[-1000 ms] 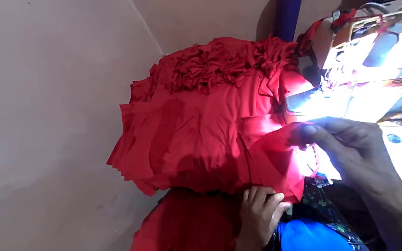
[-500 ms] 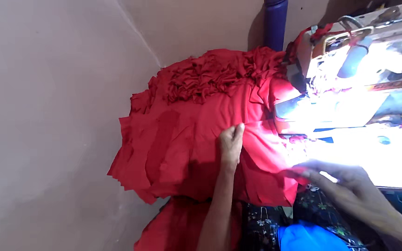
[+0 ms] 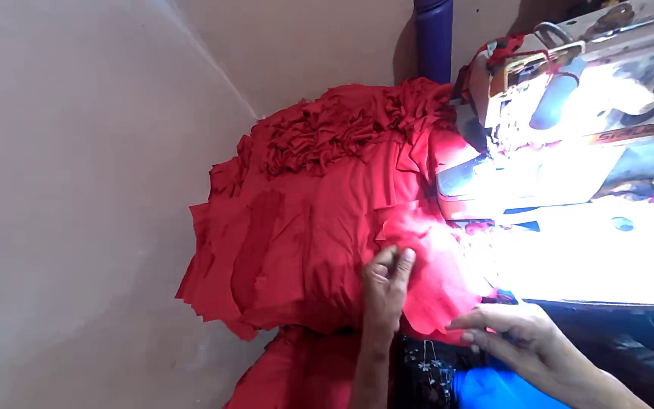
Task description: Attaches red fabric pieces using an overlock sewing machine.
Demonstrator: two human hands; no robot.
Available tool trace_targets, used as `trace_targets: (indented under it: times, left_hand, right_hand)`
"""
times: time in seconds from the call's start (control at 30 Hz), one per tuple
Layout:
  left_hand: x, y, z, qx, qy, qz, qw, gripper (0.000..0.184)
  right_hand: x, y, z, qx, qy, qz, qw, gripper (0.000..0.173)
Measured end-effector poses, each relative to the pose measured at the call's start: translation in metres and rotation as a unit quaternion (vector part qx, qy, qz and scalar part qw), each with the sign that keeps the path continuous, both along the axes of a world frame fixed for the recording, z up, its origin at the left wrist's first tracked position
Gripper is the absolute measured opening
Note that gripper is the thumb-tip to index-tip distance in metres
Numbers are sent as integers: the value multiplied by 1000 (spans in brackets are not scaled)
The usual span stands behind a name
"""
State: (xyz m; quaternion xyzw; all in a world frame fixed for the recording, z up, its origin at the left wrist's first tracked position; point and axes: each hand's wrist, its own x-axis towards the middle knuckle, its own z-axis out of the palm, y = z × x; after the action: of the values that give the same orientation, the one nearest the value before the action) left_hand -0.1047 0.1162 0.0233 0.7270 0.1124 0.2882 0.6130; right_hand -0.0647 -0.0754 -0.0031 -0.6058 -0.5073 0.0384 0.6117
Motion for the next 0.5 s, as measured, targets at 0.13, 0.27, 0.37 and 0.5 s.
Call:
trace_targets:
  times: [0.13,0.27,0.37,0.5]
  left_hand:
    - [-17,-22,4,-118,-58,-111,985,13]
    - [-24,-24,4,-122,-63,-123,983,16]
    - [-28,-23,3,-103,-59,-122,985,15]
    - [-31,-22,3,-54,-60,-124,989,15]
  right_hand:
    - [1,20,25,34,103,-91,990,14]
    - [0,33,29,50,171,-131,975,8]
    - [-1,36,28,44,186,-146,971,11]
    - [0,39,28,45,177,-146,972,11]
